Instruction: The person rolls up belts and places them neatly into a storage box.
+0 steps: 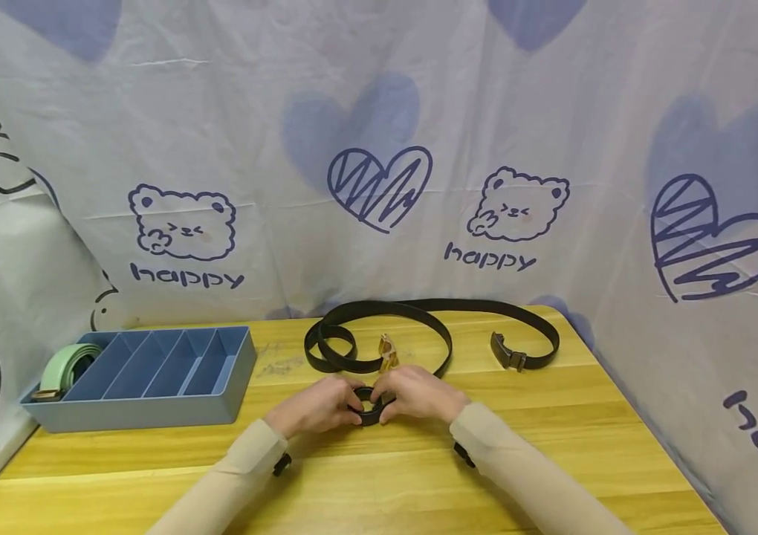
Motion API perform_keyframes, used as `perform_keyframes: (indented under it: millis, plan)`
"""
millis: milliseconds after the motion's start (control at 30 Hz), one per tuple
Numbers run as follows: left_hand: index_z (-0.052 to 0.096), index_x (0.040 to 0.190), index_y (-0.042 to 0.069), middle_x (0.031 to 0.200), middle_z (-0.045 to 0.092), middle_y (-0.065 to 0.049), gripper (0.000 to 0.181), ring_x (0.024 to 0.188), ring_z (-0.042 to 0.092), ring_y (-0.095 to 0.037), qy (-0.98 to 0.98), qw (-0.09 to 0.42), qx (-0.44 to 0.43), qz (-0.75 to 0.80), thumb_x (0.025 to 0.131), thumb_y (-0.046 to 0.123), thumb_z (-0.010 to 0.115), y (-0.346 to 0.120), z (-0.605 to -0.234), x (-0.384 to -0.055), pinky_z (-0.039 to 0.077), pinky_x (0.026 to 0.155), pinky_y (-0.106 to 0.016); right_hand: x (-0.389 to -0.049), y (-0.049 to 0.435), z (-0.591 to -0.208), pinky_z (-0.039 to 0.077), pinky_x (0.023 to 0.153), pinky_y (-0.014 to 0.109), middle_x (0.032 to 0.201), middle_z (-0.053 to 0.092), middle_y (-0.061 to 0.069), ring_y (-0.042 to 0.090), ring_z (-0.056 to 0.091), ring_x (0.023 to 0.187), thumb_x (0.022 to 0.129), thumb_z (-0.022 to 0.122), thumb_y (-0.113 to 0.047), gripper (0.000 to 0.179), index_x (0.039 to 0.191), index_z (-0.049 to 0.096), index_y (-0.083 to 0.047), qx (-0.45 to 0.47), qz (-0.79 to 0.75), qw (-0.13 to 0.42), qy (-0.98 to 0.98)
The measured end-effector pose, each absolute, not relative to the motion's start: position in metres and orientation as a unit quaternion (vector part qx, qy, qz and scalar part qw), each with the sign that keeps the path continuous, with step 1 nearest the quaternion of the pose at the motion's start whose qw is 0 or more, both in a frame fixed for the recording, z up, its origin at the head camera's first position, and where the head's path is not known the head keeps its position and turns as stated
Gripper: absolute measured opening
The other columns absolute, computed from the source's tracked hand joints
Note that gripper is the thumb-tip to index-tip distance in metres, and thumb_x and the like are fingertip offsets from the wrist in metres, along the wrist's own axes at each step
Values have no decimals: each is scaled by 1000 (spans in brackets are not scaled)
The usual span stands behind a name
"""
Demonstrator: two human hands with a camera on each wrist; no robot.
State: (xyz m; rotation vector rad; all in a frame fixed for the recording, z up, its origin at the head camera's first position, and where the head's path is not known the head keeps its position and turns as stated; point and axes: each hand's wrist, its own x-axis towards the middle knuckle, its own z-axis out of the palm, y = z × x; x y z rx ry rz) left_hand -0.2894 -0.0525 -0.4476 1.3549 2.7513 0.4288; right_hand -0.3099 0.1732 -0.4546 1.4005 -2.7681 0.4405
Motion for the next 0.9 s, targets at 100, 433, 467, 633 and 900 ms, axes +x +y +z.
perform_keyframes:
  millis: [100,433,467,633,900]
  plan:
    - [80,94,15,99,72,1,10,83,63,-5,897,16,420,135,92,23,75,-49,-449,-284,52,72,-17,-309,169,-454,55,78,23,96,77,-8,2,68,85,77,84,-41,30,98,79,-19,453,132,29,-881]
    - [81,93,18,97,76,4,13,95,69,-13,901,3,416,124,91,28,75,-44,-453,-284,56,84,-24,-307,175,-454,53,94,35,119,72,-5,14,67,108,80,84,-39,41,116,75,-22,437,155,-10,-886]
    - [81,94,18,100,76,3,12,99,69,-14,897,10,422,128,91,28,75,-44,-453,-285,56,86,-25,-307,176,-453,53,97,37,123,71,-5,16,66,113,80,84,-38,42,118,75,-22,434,156,-19,-887]
    - [81,96,17,109,74,1,12,107,66,-15,887,31,438,143,92,26,74,-47,-453,-290,55,88,-24,-308,174,-447,53,92,34,110,76,-9,11,69,100,78,85,-40,33,105,79,-22,423,149,-24,-894]
    - [80,101,20,102,69,1,17,82,59,-6,906,3,409,110,90,33,76,-43,-455,-284,51,73,-22,-309,169,-448,49,78,25,90,72,-15,1,63,77,73,86,-47,31,94,81,-25,419,133,2,-898]
